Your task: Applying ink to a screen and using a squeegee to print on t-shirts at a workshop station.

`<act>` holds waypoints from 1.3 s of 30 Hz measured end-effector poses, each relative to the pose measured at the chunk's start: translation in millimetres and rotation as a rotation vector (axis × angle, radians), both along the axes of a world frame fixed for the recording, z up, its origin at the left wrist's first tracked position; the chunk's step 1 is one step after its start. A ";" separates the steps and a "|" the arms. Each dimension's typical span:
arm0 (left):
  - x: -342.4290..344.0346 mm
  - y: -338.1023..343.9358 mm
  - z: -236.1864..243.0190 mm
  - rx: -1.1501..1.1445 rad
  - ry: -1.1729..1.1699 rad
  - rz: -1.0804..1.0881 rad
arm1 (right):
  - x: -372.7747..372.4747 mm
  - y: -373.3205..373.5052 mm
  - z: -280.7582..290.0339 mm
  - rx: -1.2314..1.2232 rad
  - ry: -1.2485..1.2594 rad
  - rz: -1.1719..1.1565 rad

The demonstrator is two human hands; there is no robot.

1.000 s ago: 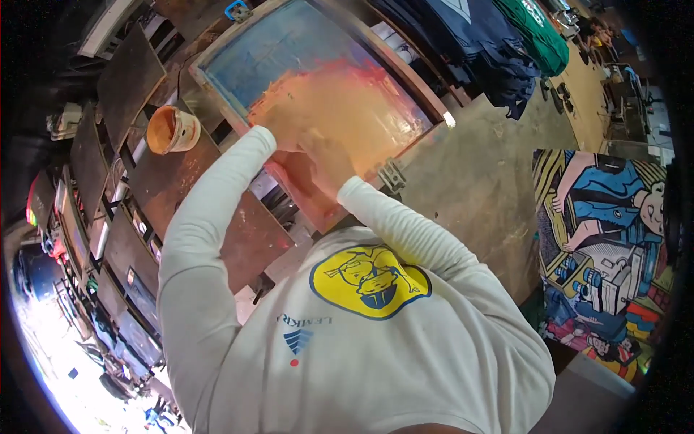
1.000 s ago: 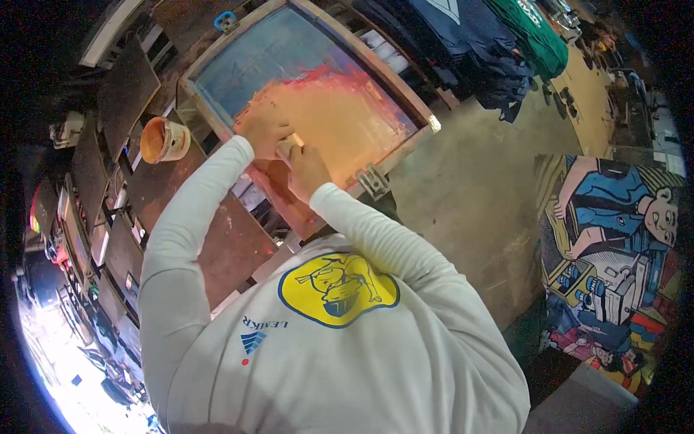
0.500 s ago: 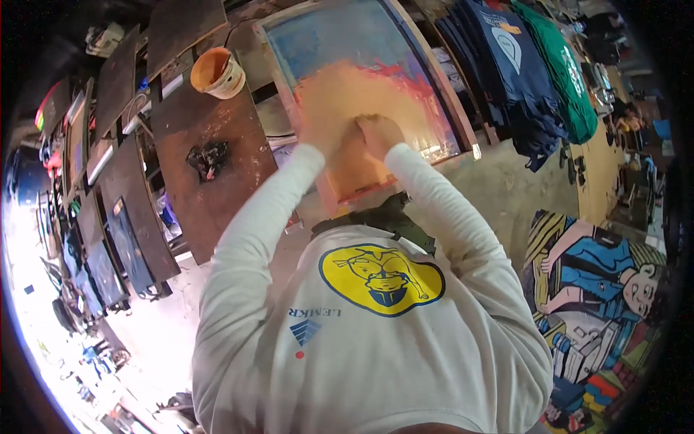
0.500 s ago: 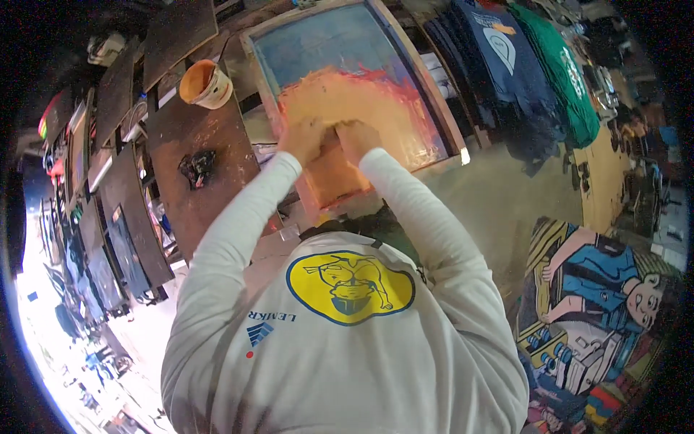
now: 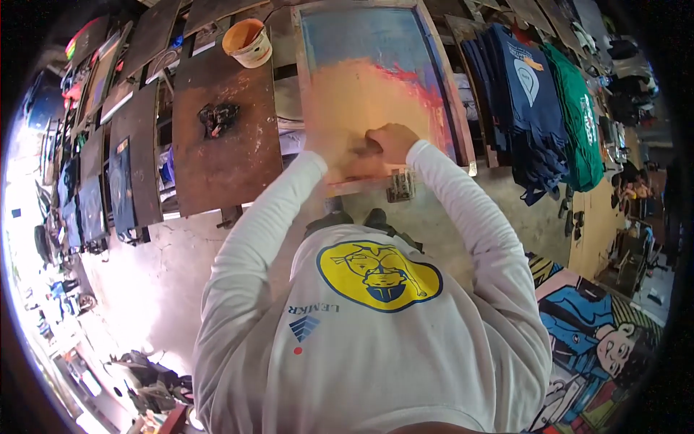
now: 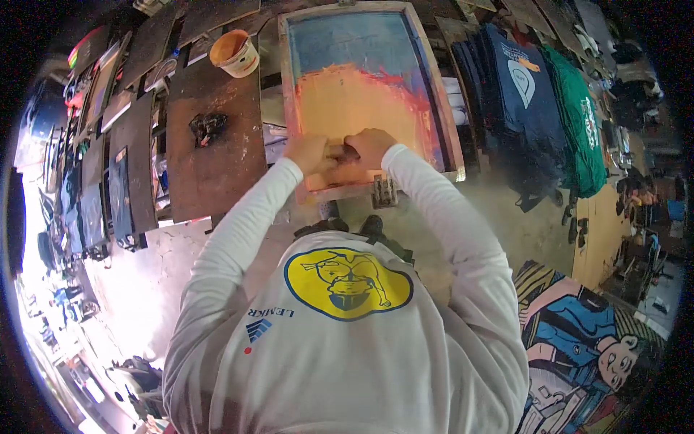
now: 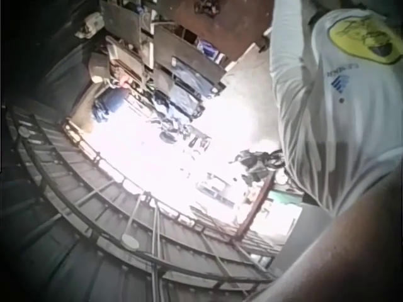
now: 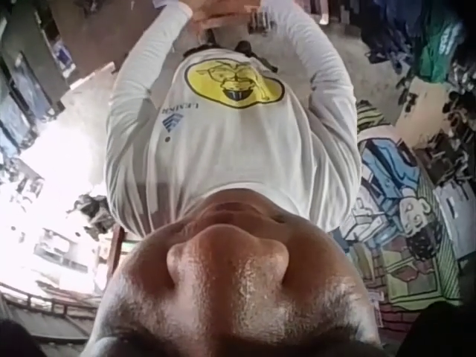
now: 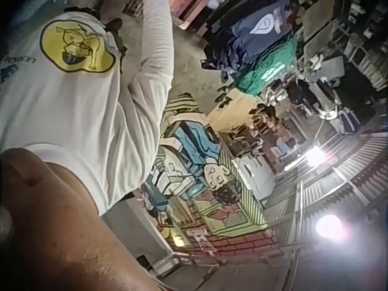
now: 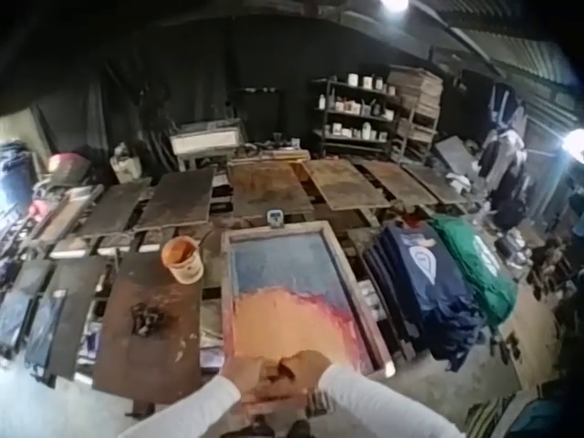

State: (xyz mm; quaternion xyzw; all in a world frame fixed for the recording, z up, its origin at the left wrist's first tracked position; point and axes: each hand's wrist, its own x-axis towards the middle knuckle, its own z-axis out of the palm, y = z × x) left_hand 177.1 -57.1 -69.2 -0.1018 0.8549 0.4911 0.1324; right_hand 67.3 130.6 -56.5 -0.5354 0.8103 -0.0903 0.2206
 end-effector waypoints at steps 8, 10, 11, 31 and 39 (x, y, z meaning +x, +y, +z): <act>-59.7 -42.1 -49.8 -0.538 0.419 -0.169 | -64.2 -38.9 -8.4 0.163 -0.280 0.034; -67.0 -46.6 -56.8 -0.617 0.412 -0.188 | -75.9 -46.5 -10.5 0.035 -0.082 0.152; -73.1 -49.1 -58.9 -0.633 0.404 -0.043 | -80.0 -47.9 -11.5 -0.058 0.036 0.086; -46.9 -12.1 7.1 -0.787 0.121 -0.091 | -55.9 -38.1 -32.9 -0.312 0.083 0.073; 25.7 18.4 -63.3 -0.773 0.434 -0.082 | 15.1 -1.4 -42.5 -0.122 0.217 0.041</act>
